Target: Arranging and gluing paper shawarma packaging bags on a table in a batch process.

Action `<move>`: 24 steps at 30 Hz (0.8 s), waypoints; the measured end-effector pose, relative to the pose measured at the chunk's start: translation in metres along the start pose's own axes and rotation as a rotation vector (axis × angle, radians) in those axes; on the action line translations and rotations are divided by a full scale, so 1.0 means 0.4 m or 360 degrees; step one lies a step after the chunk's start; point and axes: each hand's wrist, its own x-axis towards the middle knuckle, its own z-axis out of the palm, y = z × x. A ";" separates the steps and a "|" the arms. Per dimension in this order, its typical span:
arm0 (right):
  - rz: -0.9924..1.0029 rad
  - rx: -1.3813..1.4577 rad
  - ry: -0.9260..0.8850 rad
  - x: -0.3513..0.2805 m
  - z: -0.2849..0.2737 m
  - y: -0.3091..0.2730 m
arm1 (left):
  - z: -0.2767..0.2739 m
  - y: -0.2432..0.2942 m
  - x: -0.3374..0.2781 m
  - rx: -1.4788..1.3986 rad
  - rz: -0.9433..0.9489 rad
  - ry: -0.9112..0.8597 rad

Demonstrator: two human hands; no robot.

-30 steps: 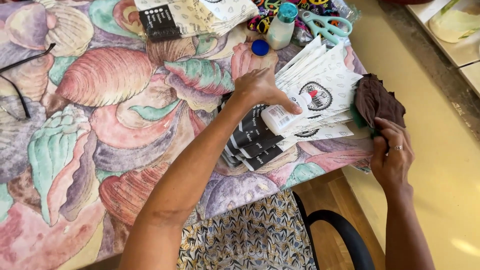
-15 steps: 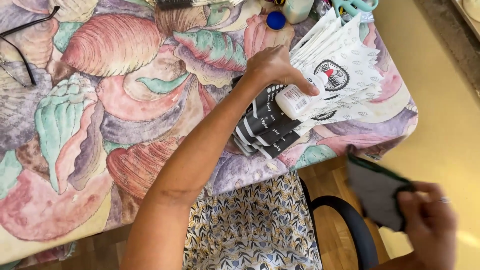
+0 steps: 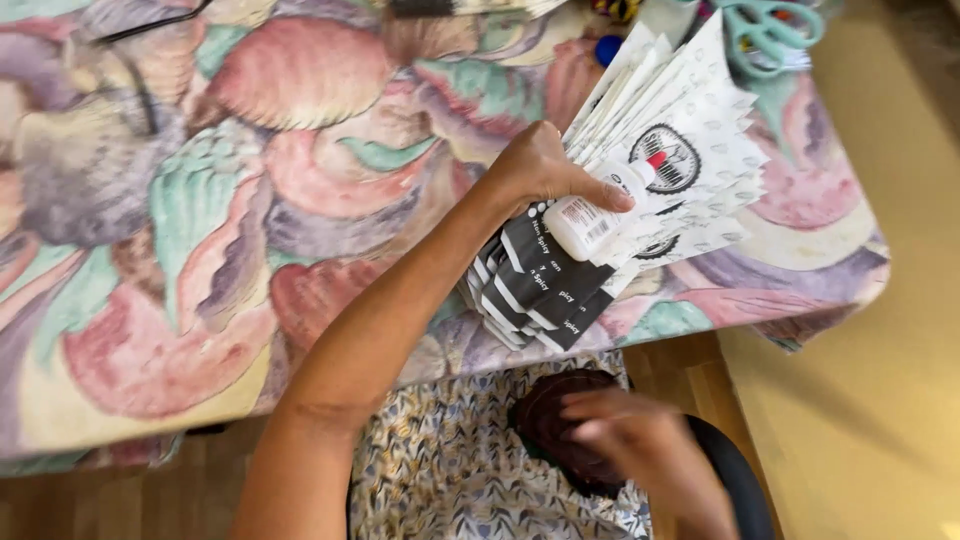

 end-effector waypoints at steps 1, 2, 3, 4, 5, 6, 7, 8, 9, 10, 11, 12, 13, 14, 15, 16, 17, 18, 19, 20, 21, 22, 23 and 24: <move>-0.0169 0.0236 0.0436 0.007 -0.057 -0.062 | -0.016 -0.023 -0.012 -0.0108 0.0095 0.0086; -0.0198 0.0242 0.0402 0.034 -0.067 -0.101 | -0.023 -0.029 -0.048 -0.0114 0.0070 0.0123; -0.0410 0.0239 0.0705 0.067 -0.082 -0.140 | -0.035 -0.036 -0.086 -0.0109 0.0010 0.0140; -0.0618 0.0249 0.1010 0.098 -0.092 -0.181 | -0.045 -0.043 -0.126 -0.0105 -0.0051 0.0156; -0.0657 0.0262 0.0948 0.147 -0.098 -0.196 | -0.054 -0.057 -0.163 -0.0132 -0.0088 0.0211; -0.0503 -0.0094 0.0910 0.198 -0.100 -0.214 | -0.061 -0.070 -0.199 -0.0181 -0.0090 0.0289; -0.0351 -0.0455 0.0877 0.249 -0.100 -0.234 | -0.068 -0.080 -0.231 -0.0226 -0.0088 0.0360; -0.0396 -0.0448 0.0831 0.285 -0.089 -0.250 | -0.077 -0.105 -0.250 -0.0249 -0.0122 0.0409; -0.0309 -0.0431 0.0784 0.314 -0.076 -0.263 | -0.079 -0.128 -0.267 -0.0223 -0.0144 0.0516; -0.0221 -0.0417 0.0736 0.343 -0.063 -0.275 | -0.079 -0.149 -0.282 -0.0197 -0.0168 0.0621; -0.0242 -0.0419 0.0719 0.361 -0.049 -0.287 | -0.082 -0.178 -0.303 -0.0207 -0.0179 0.0643; -0.0160 -0.0490 0.0655 0.379 -0.037 -0.298 | -0.085 -0.204 -0.322 -0.0348 -0.0020 0.0625; -0.0066 -0.0560 0.0600 0.393 -0.025 -0.307 | -0.083 -0.228 -0.339 -0.0481 0.0146 0.0594; -0.0074 -0.0562 0.0592 0.400 -0.024 -0.312 | -0.084 -0.241 -0.351 -0.0486 0.0141 0.0603; 0.0017 -0.0484 0.0568 0.404 -0.023 -0.317 | -0.085 -0.254 -0.362 -0.0543 0.0100 0.0537; 0.0107 -0.0406 0.0544 0.409 -0.022 -0.321 | -0.085 -0.265 -0.372 -0.0600 0.0058 0.0470; 0.0113 -0.0406 0.0549 0.408 -0.018 -0.302 | -0.077 -0.269 -0.402 -0.0599 0.0062 0.0463; -0.0003 -0.0073 0.0586 0.407 -0.015 -0.282 | -0.068 -0.272 -0.431 -0.0785 0.0135 0.0638; -0.0118 0.0259 0.0623 0.405 -0.014 -0.262 | -0.060 -0.274 -0.458 -0.0972 0.0215 0.0808; -0.0113 0.0257 0.0633 0.396 -0.040 -0.259 | -0.095 -0.292 -0.463 -0.0972 0.0221 0.0798; -0.0045 0.0319 0.0636 0.387 -0.063 -0.257 | -0.132 -0.313 -0.470 -0.0909 -0.0007 0.0754; 0.0022 0.0381 0.0638 0.378 -0.085 -0.254 | -0.168 -0.333 -0.477 -0.0842 -0.0232 0.0704; 0.0029 0.0380 0.0633 0.371 -0.113 -0.226 | -0.186 -0.369 -0.491 -0.0846 -0.0238 0.0700; 0.0017 0.0301 0.0796 0.364 -0.141 -0.198 | -0.204 -0.405 -0.506 -0.0874 -0.0205 0.0815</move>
